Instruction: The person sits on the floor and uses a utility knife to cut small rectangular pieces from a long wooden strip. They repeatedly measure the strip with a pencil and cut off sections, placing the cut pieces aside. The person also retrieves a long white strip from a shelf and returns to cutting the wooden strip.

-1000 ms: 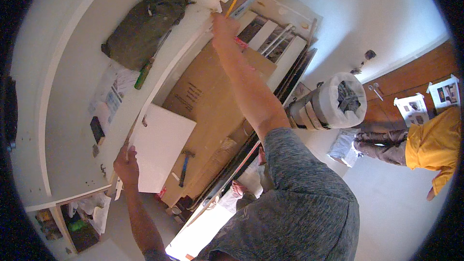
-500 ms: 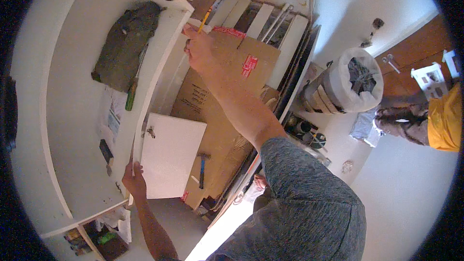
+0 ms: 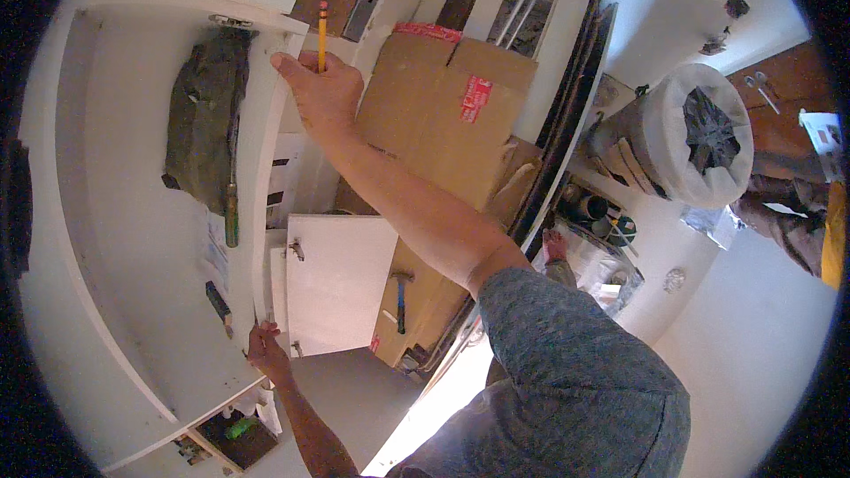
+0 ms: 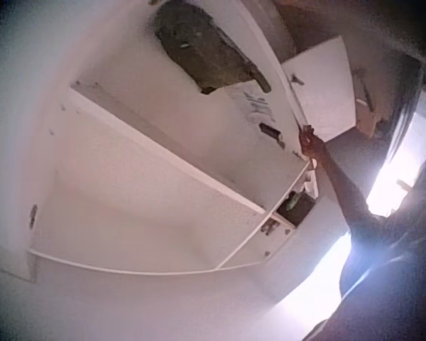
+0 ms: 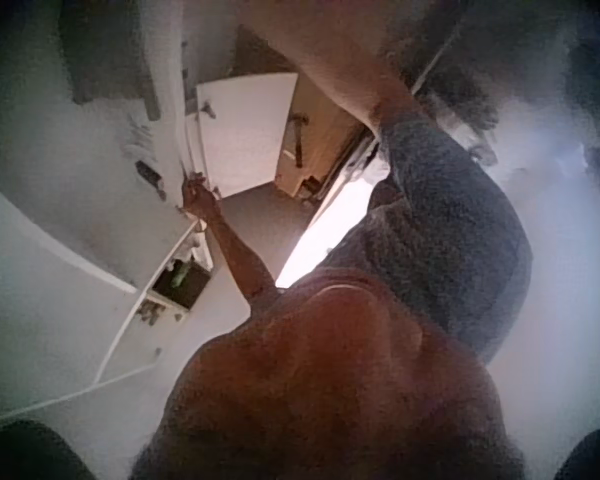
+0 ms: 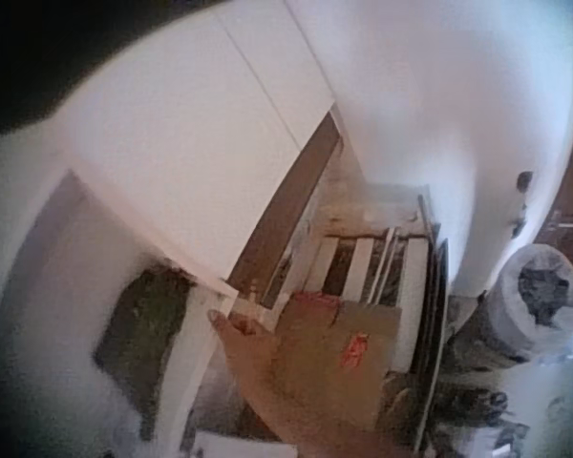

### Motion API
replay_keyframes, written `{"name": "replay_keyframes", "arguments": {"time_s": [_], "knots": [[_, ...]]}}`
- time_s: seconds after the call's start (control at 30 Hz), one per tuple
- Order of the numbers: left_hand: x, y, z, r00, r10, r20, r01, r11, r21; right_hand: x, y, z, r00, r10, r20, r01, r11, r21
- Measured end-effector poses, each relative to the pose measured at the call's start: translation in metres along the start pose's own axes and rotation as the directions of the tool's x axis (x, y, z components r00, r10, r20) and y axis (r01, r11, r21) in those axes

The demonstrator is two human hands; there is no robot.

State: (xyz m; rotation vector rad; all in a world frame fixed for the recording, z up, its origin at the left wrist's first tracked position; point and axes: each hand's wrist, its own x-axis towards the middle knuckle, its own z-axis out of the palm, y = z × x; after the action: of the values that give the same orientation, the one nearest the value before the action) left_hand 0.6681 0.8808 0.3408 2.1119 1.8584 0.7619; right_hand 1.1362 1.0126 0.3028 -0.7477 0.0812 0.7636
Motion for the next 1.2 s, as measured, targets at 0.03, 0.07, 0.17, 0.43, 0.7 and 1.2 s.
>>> {"name": "replay_keyframes", "arguments": {"time_s": [0.03,0.07,0.17,0.43,0.7,1.2], "knots": [[0.000,0.001,0.000,0.999,-0.039,-0.016,0.039,0.999,0.009,0.001,-0.003,0.003,0.999,-0.008,-0.033,0.006,0.998,-0.066],[-0.001,0.002,0.001,0.997,-0.071,-0.005,0.071,0.997,0.024,0.001,-0.005,0.005,0.999,-0.001,-0.050,-0.006,0.991,-0.137],[-0.001,0.007,0.001,0.991,-0.135,-0.017,0.136,0.991,0.022,0.001,-0.010,0.010,0.996,-0.030,-0.088,0.011,0.977,-0.215],[-0.002,0.018,0.007,0.992,-0.117,-0.046,0.117,0.993,0.003,0.006,-0.009,0.015,0.991,-0.069,-0.116,0.039,0.968,-0.247],[-0.005,0.016,0.007,0.993,-0.099,-0.064,0.101,0.995,0.014,0.004,-0.018,0.007,0.997,-0.079,-0.019,0.069,0.950,-0.304],[0.001,0.015,0.000,0.988,-0.157,-0.013,0.157,0.973,0.167,0.065,0.023,-0.029,0.912,0.293,0.289,-0.303,0.953,-0.009]]}}
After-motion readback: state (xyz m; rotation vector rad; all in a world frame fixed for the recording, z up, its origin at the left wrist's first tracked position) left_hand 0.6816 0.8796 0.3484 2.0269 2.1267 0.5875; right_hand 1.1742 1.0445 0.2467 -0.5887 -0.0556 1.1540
